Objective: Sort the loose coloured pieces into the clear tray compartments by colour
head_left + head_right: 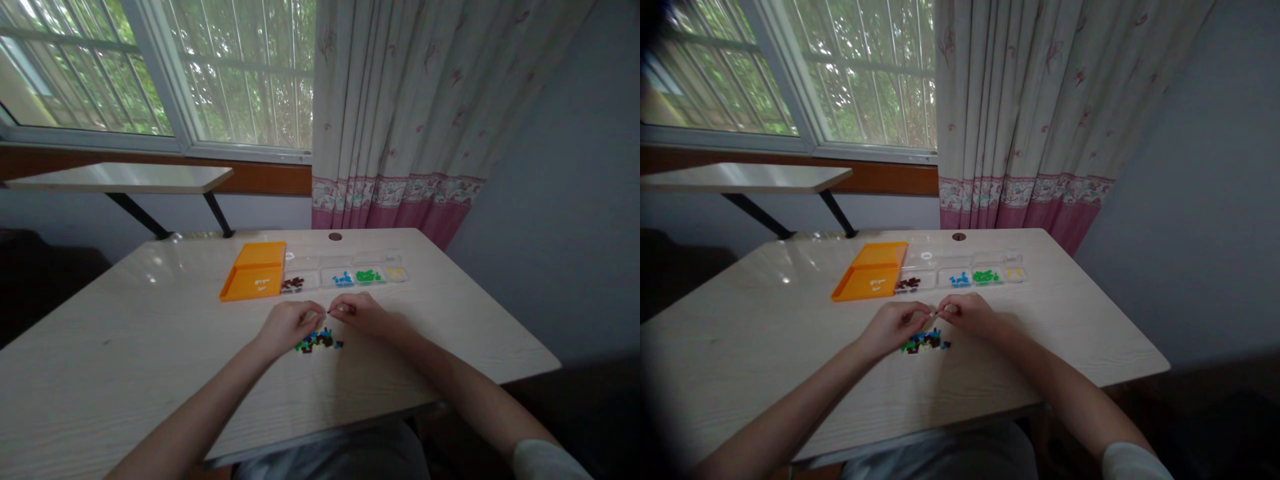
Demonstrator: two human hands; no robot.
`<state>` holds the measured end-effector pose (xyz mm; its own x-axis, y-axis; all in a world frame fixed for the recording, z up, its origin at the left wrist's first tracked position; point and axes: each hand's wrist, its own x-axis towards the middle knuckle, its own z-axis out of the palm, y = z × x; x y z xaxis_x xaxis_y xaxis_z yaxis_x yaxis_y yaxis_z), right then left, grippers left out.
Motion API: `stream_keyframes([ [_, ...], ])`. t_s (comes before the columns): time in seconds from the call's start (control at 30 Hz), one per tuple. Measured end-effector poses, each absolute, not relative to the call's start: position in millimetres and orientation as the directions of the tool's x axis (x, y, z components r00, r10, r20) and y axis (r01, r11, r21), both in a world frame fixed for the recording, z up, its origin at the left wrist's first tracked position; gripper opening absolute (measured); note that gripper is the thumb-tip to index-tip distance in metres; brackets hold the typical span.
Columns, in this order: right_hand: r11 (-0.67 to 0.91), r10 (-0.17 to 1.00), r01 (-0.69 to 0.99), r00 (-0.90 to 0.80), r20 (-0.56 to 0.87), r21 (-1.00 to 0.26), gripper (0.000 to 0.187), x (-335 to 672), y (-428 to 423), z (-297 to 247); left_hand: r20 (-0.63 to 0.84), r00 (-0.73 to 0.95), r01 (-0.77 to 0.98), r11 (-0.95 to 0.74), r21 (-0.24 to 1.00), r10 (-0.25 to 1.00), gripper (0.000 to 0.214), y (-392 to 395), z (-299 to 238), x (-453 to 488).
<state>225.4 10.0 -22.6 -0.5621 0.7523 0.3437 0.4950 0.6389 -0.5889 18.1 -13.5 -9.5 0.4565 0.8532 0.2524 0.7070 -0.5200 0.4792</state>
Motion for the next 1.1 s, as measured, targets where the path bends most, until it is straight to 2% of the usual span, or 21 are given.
stream_keyframes([
  [0.23,0.708,0.696,0.454,-0.579,0.425,-0.541,0.019,222.7,8.3,-26.7,0.277,0.483,0.68,-0.555,0.479,0.83,0.022,-15.4,-8.1,21.5],
  [0.5,0.704,0.701,0.48,-0.588,0.404,-0.523,0.02,222.0,7.4,-28.3,0.266,0.46,0.664,-0.527,0.531,0.847,0.024,-14.9,-12.7,22.7],
  [0.7,0.687,0.722,0.554,-0.596,0.352,-0.47,0.02,224.0,7.0,-22.3,0.273,0.45,0.678,-0.524,0.516,0.85,0.023,-12.1,-13.1,19.2],
  [0.8,0.679,0.725,0.604,-0.64,0.255,-0.416,0.017,228.3,8.5,-20.1,0.337,0.379,0.69,-0.506,0.518,0.862,0.021,-8.5,-13.1,15.2],
  [0.9,0.694,0.697,0.594,-0.695,0.174,-0.408,0.017,231.1,9.0,-20.6,0.46,0.234,0.673,-0.485,0.559,0.856,0.022,-4.3,-12.0,11.2],
  [1.0,0.722,0.655,0.549,-0.738,0.161,-0.42,0.019,230.8,7.9,-21.2,0.554,0.099,0.626,-0.484,0.612,0.827,0.023,-1.4,-10.5,9.0],
  [1.1,0.734,0.629,0.524,-0.764,0.144,-0.432,0.022,229.3,6.2,-19.9,0.603,0.032,0.606,-0.495,0.622,0.797,0.021,-0.8,-10.2,8.9],
])
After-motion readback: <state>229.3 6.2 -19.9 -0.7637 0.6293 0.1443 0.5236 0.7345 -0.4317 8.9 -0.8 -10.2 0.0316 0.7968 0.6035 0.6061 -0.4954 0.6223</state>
